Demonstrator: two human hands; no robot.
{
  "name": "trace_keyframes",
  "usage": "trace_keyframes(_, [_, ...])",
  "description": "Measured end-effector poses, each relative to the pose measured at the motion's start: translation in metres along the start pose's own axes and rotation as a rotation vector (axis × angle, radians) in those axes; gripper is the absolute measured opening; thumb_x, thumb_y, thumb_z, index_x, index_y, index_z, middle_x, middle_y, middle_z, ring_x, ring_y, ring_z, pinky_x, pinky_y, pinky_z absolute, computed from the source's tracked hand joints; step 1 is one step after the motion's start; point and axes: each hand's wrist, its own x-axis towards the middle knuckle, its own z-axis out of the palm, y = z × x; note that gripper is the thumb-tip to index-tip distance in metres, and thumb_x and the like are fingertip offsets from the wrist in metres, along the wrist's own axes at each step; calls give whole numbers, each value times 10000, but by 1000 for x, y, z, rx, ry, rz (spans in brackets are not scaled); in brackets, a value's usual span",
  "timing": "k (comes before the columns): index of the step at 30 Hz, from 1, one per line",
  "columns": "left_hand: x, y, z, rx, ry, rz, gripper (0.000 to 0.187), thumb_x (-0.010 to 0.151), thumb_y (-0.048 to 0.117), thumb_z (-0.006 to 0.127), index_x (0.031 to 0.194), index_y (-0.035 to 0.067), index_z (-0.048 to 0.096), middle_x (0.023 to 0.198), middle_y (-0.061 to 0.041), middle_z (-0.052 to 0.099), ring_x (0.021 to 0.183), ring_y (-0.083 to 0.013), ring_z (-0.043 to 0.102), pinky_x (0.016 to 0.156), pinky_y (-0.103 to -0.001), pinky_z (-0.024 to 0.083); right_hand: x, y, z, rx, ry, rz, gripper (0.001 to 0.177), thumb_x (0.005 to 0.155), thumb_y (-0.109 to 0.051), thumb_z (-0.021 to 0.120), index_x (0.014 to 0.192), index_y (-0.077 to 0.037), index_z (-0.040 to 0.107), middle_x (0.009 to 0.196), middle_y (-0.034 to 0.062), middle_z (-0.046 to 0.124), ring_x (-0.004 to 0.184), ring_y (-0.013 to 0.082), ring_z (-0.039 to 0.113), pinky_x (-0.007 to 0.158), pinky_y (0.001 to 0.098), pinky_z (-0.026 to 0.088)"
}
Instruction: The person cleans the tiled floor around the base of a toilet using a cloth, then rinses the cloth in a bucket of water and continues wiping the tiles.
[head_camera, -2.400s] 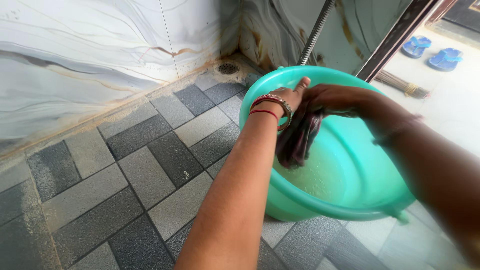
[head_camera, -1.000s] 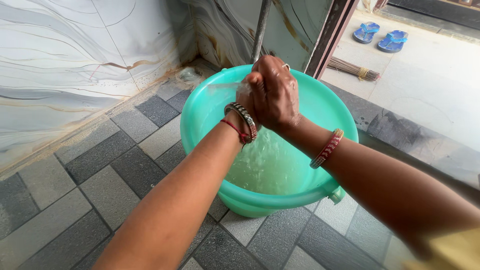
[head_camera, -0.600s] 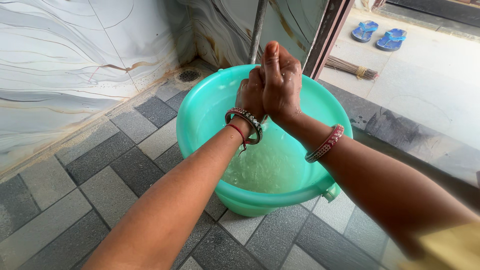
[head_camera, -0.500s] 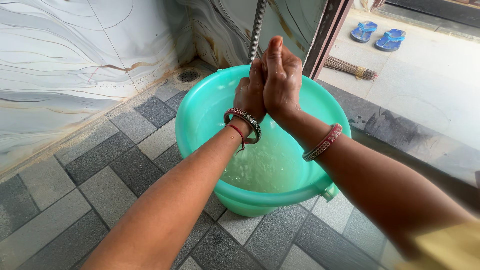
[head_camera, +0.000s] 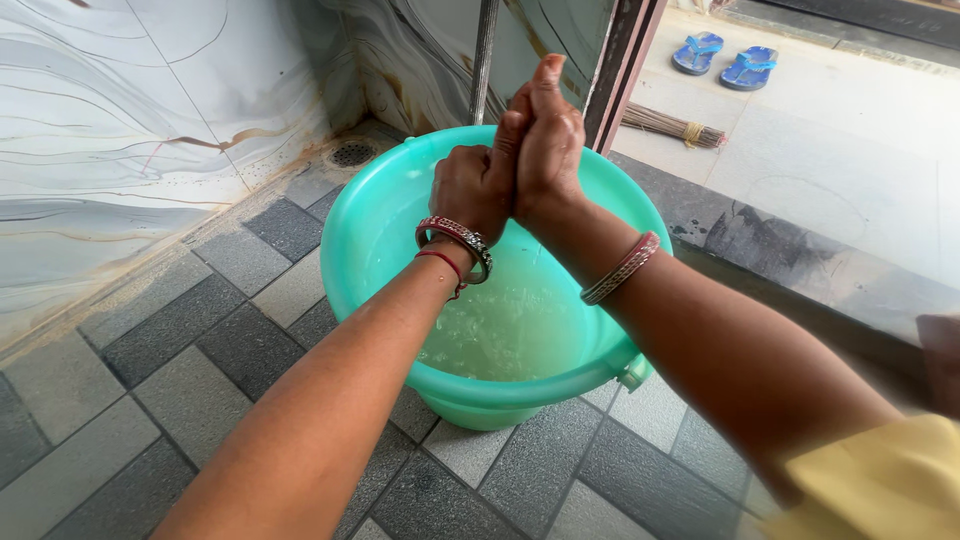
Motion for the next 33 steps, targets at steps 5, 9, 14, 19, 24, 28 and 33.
trace_keyframes(5, [-2, 5, -2, 67, 6, 42, 861, 894, 776, 397, 581, 12, 641, 524, -172, 607, 496, -376, 617, 496, -481, 466, 3, -8, -2, 218, 39, 217, 587, 1008, -607, 474, 661, -145, 373, 573, -7, 351, 513, 146, 322, 492, 354, 322])
trace_keyframes(9, [0, 3, -4, 93, 11, 78, 806, 906, 747, 404, 611, 49, 681, 574, -179, 649, 564, -395, 660, 525, -490, 498, 6, -10, -4, 219, 39, 266, 588, 991, -636, 483, 673, -155, 366, 566, -4, 348, 516, 161, 339, 512, 373, 355])
trace_keyframes(14, [2, 3, -6, 152, 2, 132, 796, 907, 752, 404, 684, 54, 716, 648, -202, 667, 651, -410, 688, 574, -509, 527, 5, -14, -5, 265, -7, 316, 558, 996, -579, 551, 667, -171, 358, 552, -9, 336, 504, 157, 331, 528, 363, 368])
trace_keyframes(19, [1, 9, -2, 132, -82, 51, 810, 883, 789, 356, 780, 97, 765, 706, -155, 739, 706, -360, 719, 648, -478, 556, 1, -35, 0, 357, 151, 474, 449, 966, -457, 612, 683, -163, 424, 577, -3, 410, 534, 163, 391, 544, 333, 366])
trace_keyframes(24, [4, 9, -11, 71, -104, 118, 849, 816, 819, 532, 1172, 49, 559, 905, -134, 782, 793, -299, 737, 688, -440, 577, 20, -41, -6, 370, 202, 494, 157, 824, -190, 535, 954, -103, 532, 739, 70, 526, 622, 205, 454, 578, 331, 446])
trace_keyframes(28, [4, 20, -18, -204, -180, -144, 796, 727, 603, 715, 1250, 72, 437, 897, -128, 728, 682, -266, 735, 553, -436, 617, 47, -37, -17, 238, 18, 334, 615, 687, 165, 429, 1232, -114, 490, 956, 84, 528, 803, 198, 509, 703, 334, 499])
trace_keyframes(33, [-22, 20, -35, -108, 84, -115, 535, 827, 419, 740, 1187, 60, 571, 856, -106, 768, 653, -195, 736, 573, -313, 559, 28, -63, -3, 114, -120, 364, 495, 813, 195, 427, 1208, -96, 481, 1047, 127, 599, 944, 260, 646, 871, 450, 646])
